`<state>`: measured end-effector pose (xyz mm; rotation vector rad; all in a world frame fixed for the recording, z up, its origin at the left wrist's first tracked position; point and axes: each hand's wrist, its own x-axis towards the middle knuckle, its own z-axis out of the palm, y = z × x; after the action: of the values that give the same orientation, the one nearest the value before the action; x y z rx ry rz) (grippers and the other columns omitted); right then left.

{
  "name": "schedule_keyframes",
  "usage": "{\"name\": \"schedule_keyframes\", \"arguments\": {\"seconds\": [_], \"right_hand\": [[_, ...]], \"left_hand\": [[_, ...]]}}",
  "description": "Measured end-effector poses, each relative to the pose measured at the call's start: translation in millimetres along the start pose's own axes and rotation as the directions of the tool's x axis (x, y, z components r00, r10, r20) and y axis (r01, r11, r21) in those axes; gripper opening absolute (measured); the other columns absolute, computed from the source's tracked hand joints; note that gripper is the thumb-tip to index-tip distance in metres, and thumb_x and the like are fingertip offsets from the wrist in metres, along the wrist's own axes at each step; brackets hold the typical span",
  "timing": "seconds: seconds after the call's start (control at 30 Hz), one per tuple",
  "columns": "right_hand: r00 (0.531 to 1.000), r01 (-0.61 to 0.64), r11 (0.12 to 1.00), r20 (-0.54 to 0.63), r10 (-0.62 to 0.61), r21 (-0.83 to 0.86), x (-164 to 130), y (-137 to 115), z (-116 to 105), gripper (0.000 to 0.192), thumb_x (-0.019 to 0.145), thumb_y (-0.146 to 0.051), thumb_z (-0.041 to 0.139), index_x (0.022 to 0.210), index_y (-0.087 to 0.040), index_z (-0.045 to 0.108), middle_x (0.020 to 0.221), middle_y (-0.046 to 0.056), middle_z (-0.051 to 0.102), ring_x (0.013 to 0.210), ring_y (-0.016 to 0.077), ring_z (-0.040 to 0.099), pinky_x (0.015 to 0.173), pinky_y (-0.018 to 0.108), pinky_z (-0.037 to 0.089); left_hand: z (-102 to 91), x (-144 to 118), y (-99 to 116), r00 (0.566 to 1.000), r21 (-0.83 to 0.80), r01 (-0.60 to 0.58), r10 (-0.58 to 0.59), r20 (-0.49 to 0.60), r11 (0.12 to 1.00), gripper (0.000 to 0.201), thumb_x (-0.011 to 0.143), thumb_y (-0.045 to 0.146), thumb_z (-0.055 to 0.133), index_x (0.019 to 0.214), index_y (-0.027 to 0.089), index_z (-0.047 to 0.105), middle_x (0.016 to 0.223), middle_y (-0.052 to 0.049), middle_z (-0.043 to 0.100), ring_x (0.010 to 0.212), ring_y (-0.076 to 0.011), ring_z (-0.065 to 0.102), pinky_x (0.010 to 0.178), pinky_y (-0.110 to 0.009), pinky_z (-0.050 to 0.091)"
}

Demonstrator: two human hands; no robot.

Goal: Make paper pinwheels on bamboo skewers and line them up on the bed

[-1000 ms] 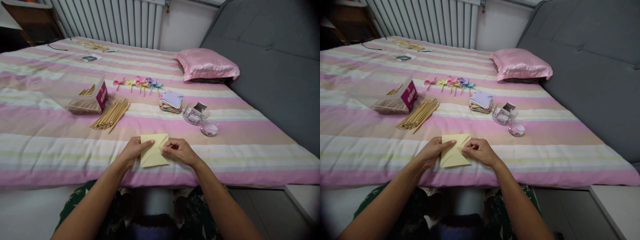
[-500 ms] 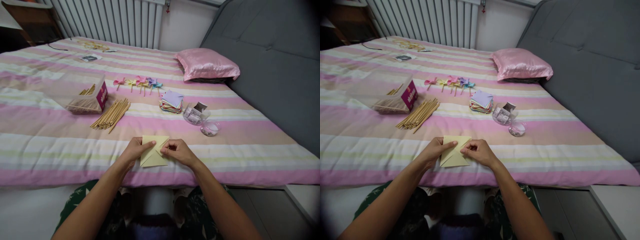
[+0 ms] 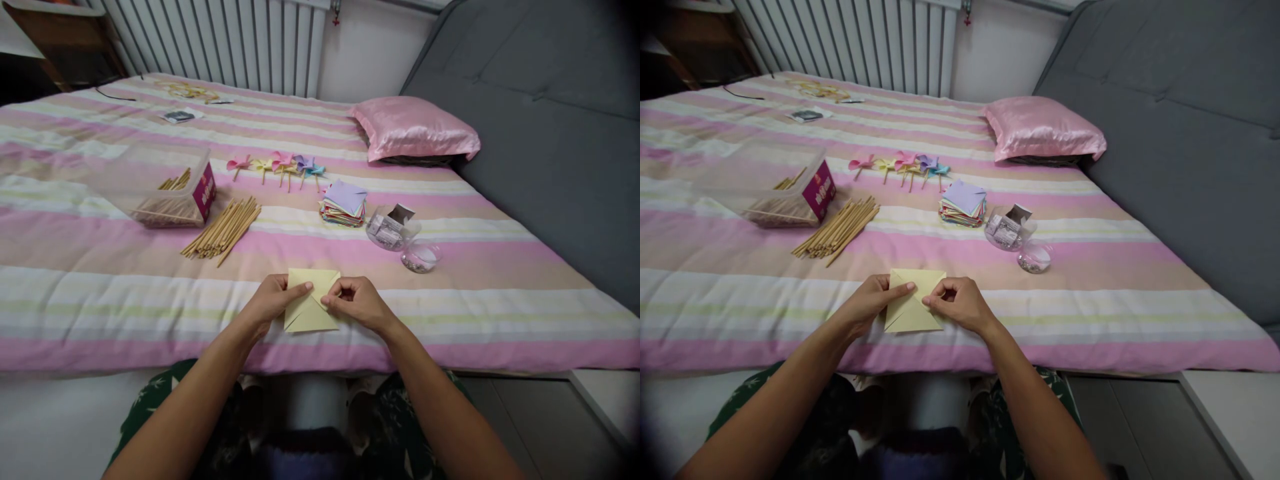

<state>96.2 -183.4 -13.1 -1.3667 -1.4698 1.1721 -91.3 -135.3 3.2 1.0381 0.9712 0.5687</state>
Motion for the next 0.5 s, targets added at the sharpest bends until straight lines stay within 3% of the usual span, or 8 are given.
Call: {"name": "schedule_keyframes", "arguments": {"seconds": [0.5], "right_hand": [[1.000, 0.007, 1.000, -0.002, -0.007, 0.001, 0.0, 1.4, 1.0, 0.027, 0.070, -0.041, 0.068, 0.064, -0.016, 0.062, 0.061, 0.002, 0.063, 0.051, 0.0103, 0.052, 0.047, 0.022, 0.038]], "left_hand": [[0.9, -1.2, 0.9, 0.998, -0.019, -0.021, 0.022, 0.062, 1.000, 0.028, 0.059, 0.025, 0.076, 0.084, 0.014, 0.070, 0.081, -0.007, 0.072, 0.068, -0.0170, 0.065, 0.064, -0.026, 0.049]]}}
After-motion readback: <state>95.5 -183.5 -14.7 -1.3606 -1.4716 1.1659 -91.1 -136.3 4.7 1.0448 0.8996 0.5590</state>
